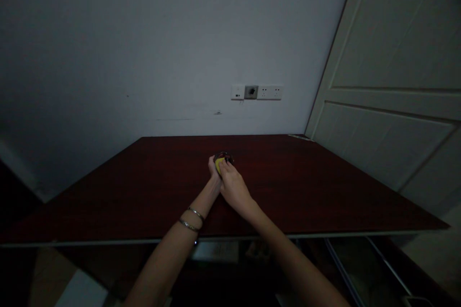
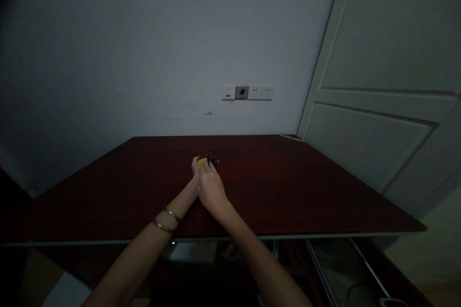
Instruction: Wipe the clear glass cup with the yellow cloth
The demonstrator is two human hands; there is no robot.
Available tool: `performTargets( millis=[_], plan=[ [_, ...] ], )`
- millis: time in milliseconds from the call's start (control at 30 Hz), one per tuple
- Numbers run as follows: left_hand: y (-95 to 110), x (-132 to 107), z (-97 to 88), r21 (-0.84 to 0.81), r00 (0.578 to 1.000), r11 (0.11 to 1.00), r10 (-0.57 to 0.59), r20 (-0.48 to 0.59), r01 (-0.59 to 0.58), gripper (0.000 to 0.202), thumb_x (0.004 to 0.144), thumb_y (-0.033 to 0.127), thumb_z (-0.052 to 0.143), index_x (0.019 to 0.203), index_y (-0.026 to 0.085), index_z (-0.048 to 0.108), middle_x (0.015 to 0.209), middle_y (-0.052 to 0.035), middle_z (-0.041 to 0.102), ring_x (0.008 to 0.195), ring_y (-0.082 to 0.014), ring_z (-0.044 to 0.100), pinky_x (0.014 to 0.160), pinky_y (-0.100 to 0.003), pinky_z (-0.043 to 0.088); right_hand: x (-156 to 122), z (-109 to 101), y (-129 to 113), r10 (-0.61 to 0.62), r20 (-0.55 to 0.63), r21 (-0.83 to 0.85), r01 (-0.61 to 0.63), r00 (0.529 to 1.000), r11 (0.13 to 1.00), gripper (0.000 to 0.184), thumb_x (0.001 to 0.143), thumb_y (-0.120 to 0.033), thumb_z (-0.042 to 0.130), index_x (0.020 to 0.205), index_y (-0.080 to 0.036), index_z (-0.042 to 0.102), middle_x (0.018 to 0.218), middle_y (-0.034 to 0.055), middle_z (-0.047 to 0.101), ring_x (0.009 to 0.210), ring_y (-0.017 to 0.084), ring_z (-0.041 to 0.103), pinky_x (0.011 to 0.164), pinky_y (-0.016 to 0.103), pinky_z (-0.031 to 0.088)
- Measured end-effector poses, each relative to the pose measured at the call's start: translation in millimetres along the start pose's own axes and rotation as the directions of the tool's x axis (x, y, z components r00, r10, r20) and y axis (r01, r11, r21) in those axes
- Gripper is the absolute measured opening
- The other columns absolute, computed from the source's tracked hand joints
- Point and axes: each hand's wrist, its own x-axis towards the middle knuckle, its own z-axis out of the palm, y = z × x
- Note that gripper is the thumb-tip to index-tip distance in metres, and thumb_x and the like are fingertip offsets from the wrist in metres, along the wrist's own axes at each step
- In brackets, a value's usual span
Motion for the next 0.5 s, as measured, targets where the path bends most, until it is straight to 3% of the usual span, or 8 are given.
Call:
performTargets(
  millis=[133, 267, 400, 500],
  plan=[
    [0, 0, -0.3, -0.018, 0.998, 0.998, -0.067, 0.014, 0.067, 0.034, 0.073, 0.042, 0.044, 0.049, 0.018, 0.044, 0.044, 0.0009, 0.044, 0.039, -0.0102, 0.042, 0.046, -0.024, 0.04, 3, 1, 7, 0.042, -0.038, 0.297, -0.029, 0.998, 0.955, 0.059, 0.063, 0.001, 0.037, 0.118, -0.015, 0.051, 0.12, 0.0082, 0.055, 0.114, 0.019, 0.049, 0.099, 0.038, 0.037],
    [0, 0, 6.5, -0.053, 0.999, 0.999, 0.01, -0.048, -0.013, 0.026, 0.075, 0.033, 0.04, 0.061, 0.016, 0.053, 0.056, -0.0021, 0.056, 0.051, -0.0125, 0.053, 0.054, -0.024, 0.044, 6, -8, 40, 0.295, -0.176, 0.533, -0.161, 0.939, 0.831, 0.058, 0.067, -0.006, 0.038, 0.123, -0.018, 0.047, 0.123, 0.0059, 0.052, 0.115, 0.019, 0.048, 0.101, 0.041, 0.033],
    [1, -3, 11.2, -0.084, 0.997, 0.996, -0.027, -0.067, 0.021, 0.026, 0.072, 0.035, 0.043, 0.072, 0.014, 0.058, 0.069, -0.0062, 0.062, 0.065, -0.0185, 0.059, 0.066, -0.034, 0.048, 4, -11, 71, 0.441, -0.267, 0.532, -0.251, 0.857, 0.809, 0.066, 0.069, -0.009, 0.039, 0.134, -0.016, 0.027, 0.136, 0.0087, 0.036, 0.125, 0.018, 0.035, 0.105, 0.043, 0.023],
    [1, -5, 11.3, -0.091, 0.999, 0.996, -0.028, -0.042, 0.024, 0.029, 0.071, 0.037, 0.045, 0.074, 0.013, 0.06, 0.071, -0.0082, 0.063, 0.068, -0.0197, 0.06, 0.069, -0.034, 0.048, 0, 1, 77, 0.418, -0.227, 0.538, -0.245, 0.879, 0.807, 0.071, 0.07, -0.007, 0.036, 0.137, -0.015, 0.015, 0.137, 0.01, 0.034, 0.126, 0.015, 0.033, 0.106, 0.043, 0.021]
  ],
)
